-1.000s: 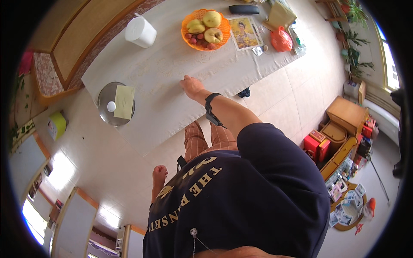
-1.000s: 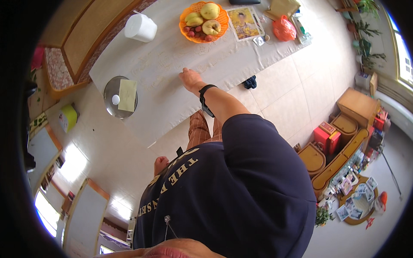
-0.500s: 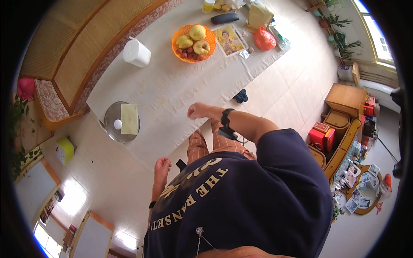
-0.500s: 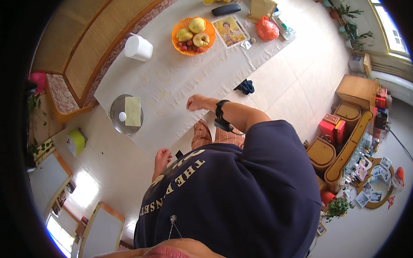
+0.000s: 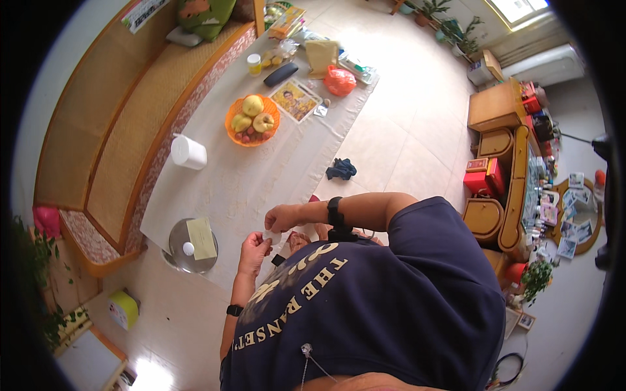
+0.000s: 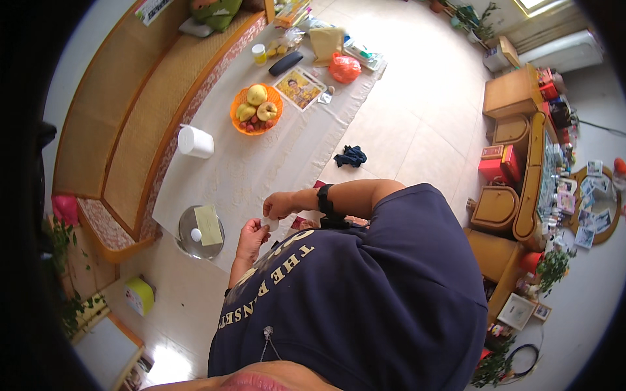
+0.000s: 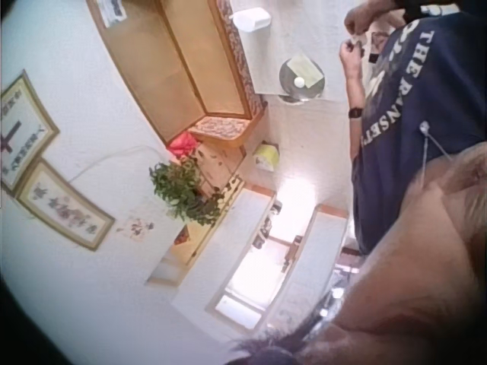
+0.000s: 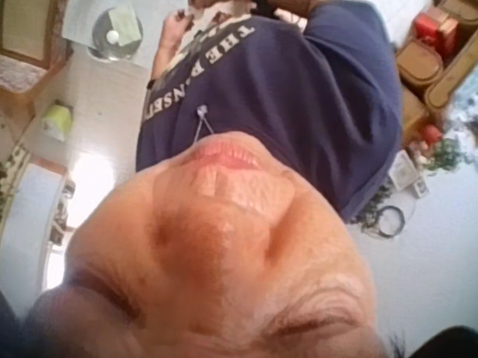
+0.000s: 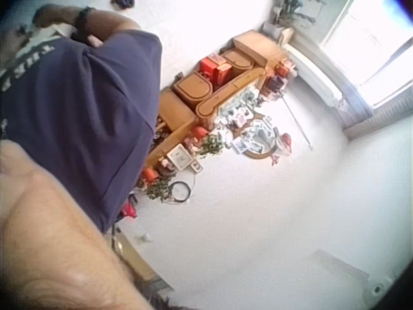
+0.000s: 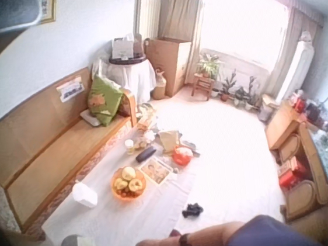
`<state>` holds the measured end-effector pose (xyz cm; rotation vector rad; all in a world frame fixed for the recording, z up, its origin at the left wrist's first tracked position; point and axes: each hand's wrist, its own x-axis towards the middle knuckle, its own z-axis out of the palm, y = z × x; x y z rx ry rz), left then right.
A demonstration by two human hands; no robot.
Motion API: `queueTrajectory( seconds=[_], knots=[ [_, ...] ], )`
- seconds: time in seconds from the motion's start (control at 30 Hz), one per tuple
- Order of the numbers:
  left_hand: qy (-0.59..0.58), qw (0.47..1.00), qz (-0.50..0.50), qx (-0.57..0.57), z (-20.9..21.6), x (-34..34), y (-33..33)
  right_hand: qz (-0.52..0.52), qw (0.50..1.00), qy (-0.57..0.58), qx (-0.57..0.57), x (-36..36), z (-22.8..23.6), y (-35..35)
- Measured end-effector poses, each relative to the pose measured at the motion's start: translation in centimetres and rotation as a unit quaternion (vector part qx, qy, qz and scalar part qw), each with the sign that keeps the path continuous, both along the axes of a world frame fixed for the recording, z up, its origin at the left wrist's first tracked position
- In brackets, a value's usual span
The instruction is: The person picks up a pink photo frame, removes the backing, and places a photograph inside. They then reattach the backing and set the completed frame on a table among other photos and items.
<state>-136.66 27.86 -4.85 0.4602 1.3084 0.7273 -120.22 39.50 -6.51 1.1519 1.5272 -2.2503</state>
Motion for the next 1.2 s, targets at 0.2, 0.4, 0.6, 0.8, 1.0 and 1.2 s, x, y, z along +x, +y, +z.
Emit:
queueTrajectory(
  seconds=[0.2,0.4,0.6,0.8,1.0,1.2],
  knots=[
    [-0.017,1.000,0.000,0.014,-0.5,0.4,2.4,0.023,0.980,-0.025,0.195,2.9,0.7,1.1],
    [0.025,0.998,0.046,0.022,-6.0,-4.7,5.8,-0.036,0.945,-0.076,0.317,9.4,-1.7,1.6],
    [0.263,0.961,-0.064,-0.059,-5.4,-5.8,11.1,-0.038,0.951,-0.129,0.279,15.2,1.2,2.4],
    [-0.136,0.951,-0.186,0.204,5.2,1.5,7.8,-0.154,0.935,-0.076,0.309,17.1,6.7,5.1],
    [0.165,0.923,-0.341,0.067,1.5,-0.3,9.3,-0.090,0.949,-0.064,0.295,18.6,8.7,6.5],
    [0.321,0.872,-0.369,0.038,-4.7,-2.6,9.3,-0.127,0.962,0.212,0.119,17.1,9.8,6.1]
  ],
)
